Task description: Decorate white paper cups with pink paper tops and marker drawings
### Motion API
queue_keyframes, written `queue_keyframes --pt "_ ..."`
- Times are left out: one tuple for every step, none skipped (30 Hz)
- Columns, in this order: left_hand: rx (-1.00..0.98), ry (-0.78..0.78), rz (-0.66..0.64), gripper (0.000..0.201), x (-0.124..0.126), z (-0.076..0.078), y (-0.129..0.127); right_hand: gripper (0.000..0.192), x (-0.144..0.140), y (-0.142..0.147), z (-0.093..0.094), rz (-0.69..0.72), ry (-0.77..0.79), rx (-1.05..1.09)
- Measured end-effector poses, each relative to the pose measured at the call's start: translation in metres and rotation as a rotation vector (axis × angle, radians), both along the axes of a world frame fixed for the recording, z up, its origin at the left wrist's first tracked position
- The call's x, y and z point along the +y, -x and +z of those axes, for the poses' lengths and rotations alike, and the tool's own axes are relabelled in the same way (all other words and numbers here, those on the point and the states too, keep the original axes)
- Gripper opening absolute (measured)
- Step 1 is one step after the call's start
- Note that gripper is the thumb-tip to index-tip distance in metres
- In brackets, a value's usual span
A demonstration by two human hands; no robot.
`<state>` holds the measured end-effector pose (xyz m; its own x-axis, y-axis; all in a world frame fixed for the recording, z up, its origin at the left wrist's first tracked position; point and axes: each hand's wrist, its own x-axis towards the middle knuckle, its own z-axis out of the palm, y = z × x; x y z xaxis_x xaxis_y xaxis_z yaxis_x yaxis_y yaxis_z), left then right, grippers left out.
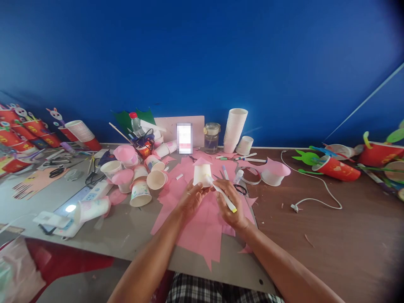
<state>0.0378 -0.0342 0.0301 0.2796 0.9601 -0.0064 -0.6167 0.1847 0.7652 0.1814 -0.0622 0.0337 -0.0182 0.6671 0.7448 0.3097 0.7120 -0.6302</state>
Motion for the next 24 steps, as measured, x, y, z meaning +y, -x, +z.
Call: queue_keyframes --pt "-0.002 0.001 0.001 0.029 -0.0001 0.0000 -0.0001 0.029 -0.0001 -0.0001 0.0002 -0.006 0.002 -0.005" --pt "-0.006 0.002 0.000 0.029 -0.0003 0.0000 -0.0002 0.028 -0.0002 -0.0001 0.0003 -0.014 0.001 -0.008" --pt "-0.007 0.000 -0.001 0.029 -0.0004 -0.0002 -0.0003 0.028 -0.0001 -0.0002 0.0003 -0.020 -0.001 -0.009" --pt "-0.006 -0.003 -0.003 0.028 -0.0005 -0.0003 -0.0004 0.028 0.0000 -0.0002 0.0004 -0.023 -0.002 -0.009" --pt "-0.003 -0.005 -0.005 0.027 -0.0006 -0.0004 -0.0005 0.028 0.0001 -0.0002 0.0003 -0.024 -0.004 -0.008" --pt "-0.001 -0.006 -0.006 0.027 -0.0006 -0.0005 -0.0006 0.028 0.0003 -0.0002 0.0003 -0.023 -0.008 -0.007" --pt "0.001 -0.005 -0.006 0.027 -0.0006 -0.0004 -0.0007 0.028 0.0005 -0.0002 0.0003 -0.023 -0.011 -0.006" --pt "0.003 -0.003 -0.005 0.028 -0.0005 -0.0003 -0.0007 0.028 0.0007 -0.0002 0.0003 -0.023 -0.014 -0.007" --pt "0.004 0.002 -0.004 0.030 -0.0004 -0.0001 -0.0007 0.028 0.0009 -0.0001 0.0002 -0.019 -0.014 -0.011" --pt "0.004 0.007 -0.002 0.031 -0.0004 0.0002 -0.0007 0.028 0.0011 0.0000 0.0002 -0.016 -0.016 -0.017" --pt "0.004 0.010 0.001 0.033 -0.0004 0.0004 -0.0007 0.028 0.0013 0.0001 0.0001 -0.016 -0.016 -0.022" --pt "0.005 0.013 0.003 0.034 -0.0005 0.0005 -0.0006 0.028 0.0014 0.0001 0.0001 -0.018 -0.015 -0.026" --pt "0.005 0.015 0.005 0.035 -0.0006 0.0005 -0.0005 0.028 0.0014 0.0002 0.0001 -0.023 -0.015 -0.030" --pt "0.006 0.015 0.005 0.036 -0.0006 0.0003 -0.0005 0.029 0.0013 0.0002 0.0002 -0.030 -0.015 -0.032" --pt "0.006 0.012 0.004 0.036 -0.0007 0.0000 -0.0005 0.029 0.0012 0.0001 0.0004 -0.036 -0.014 -0.034" --pt "0.005 0.009 0.002 0.036 -0.0007 -0.0005 -0.0004 0.029 0.0008 0.0001 0.0006 -0.039 -0.011 -0.034" --pt "0.005 0.007 0.001 0.036 -0.0006 -0.0011 -0.0004 0.029 0.0005 0.0001 0.0010 -0.034 -0.007 -0.037" --pt "0.004 0.007 0.002 0.036 -0.0005 -0.0016 -0.0004 0.029 0.0000 0.0001 0.0013 -0.026 -0.006 -0.039" --pt "0.003 0.008 0.004 0.037 -0.0003 -0.0020 -0.0004 0.029 -0.0005 0.0001 0.0017 -0.017 -0.009 -0.039" --pt "0.001 0.012 0.008 0.037 -0.0001 -0.0022 -0.0003 0.029 -0.0009 0.0002 0.0019 -0.010 -0.013 -0.038" --pt "-0.001 0.015 0.011 0.039 0.0001 -0.0022 -0.0003 0.029 -0.0013 0.0003 0.0021 -0.003 -0.019 -0.039" --pt "0.000 0.016 0.011 0.040 0.0003 -0.0020 -0.0003 0.029 -0.0017 0.0003 0.0021 0.004 -0.025 -0.040" --pt "0.000 0.013 0.009 0.041 0.0004 -0.0016 -0.0002 0.029 -0.0020 0.0004 0.0021 0.009 -0.028 -0.041" --pt "0.000 0.008 0.005 0.042 0.0004 -0.0012 -0.0002 0.028 -0.0022 0.0004 0.0020 0.014 -0.029 -0.039"
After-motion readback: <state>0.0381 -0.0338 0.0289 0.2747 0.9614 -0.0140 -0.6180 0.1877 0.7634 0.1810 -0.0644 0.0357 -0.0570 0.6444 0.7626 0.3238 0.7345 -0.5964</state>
